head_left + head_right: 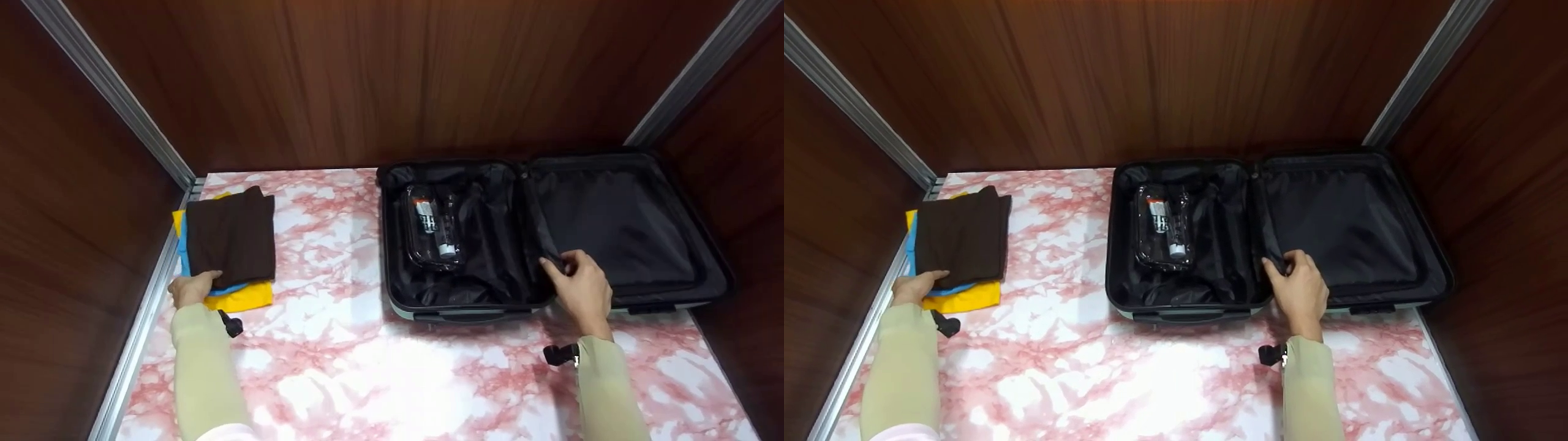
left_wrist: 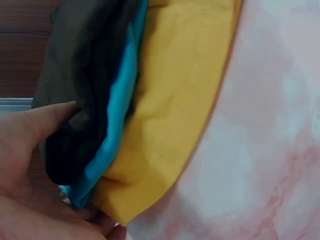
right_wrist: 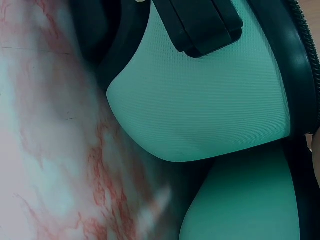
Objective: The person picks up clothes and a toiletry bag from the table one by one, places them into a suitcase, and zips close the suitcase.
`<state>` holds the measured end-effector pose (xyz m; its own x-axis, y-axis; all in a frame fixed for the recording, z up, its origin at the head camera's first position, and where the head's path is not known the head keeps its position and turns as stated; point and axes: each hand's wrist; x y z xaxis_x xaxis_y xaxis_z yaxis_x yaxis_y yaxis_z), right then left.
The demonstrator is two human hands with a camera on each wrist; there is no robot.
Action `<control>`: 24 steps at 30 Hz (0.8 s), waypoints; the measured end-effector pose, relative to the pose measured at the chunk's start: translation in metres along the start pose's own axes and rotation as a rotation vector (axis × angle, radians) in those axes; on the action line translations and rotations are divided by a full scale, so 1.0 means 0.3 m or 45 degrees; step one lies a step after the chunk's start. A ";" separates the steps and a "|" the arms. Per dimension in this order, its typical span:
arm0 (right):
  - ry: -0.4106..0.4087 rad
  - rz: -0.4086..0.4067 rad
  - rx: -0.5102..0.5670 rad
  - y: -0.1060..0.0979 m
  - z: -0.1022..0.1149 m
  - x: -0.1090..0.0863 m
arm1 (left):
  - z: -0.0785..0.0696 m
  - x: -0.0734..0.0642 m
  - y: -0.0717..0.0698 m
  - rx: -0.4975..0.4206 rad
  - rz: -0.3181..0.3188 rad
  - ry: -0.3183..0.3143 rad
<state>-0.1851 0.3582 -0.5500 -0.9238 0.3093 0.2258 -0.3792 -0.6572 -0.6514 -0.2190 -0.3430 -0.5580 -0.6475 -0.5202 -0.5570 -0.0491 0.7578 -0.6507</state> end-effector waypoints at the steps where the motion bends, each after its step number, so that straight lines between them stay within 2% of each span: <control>1: -0.001 0.000 -0.001 0.001 0.000 0.000 | 0.000 -0.001 -0.002 -0.013 0.015 0.005; 4: -0.004 0.000 -0.003 0.003 -0.001 -0.001 | 0.003 -0.004 -0.010 -0.065 0.061 -0.015; 7: -0.007 0.002 -0.010 0.005 -0.003 -0.001 | 0.008 -0.005 -0.013 -0.046 0.083 -0.032; 13: -0.003 0.015 -0.016 0.010 0.000 -0.002 | 0.011 0.002 0.007 0.052 0.038 -0.057; 18: 0.003 0.020 -0.021 0.008 0.002 -0.002 | 0.009 0.011 0.019 0.024 0.000 -0.059; 24: 0.003 0.013 -0.022 0.002 -0.002 -0.002 | 0.008 0.026 0.027 -0.014 0.025 -0.016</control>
<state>-0.1848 0.3579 -0.5509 -0.9274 0.3045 0.2175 -0.3690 -0.6482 -0.6661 -0.2226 -0.3419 -0.5690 -0.6388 -0.5100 -0.5761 -0.0451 0.7723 -0.6337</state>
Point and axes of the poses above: each hand's wrist, its own x-axis towards the middle knuckle, its own y-axis out of the palm, z = x × y, and after that the axes turned 14 degrees about x, right-handed
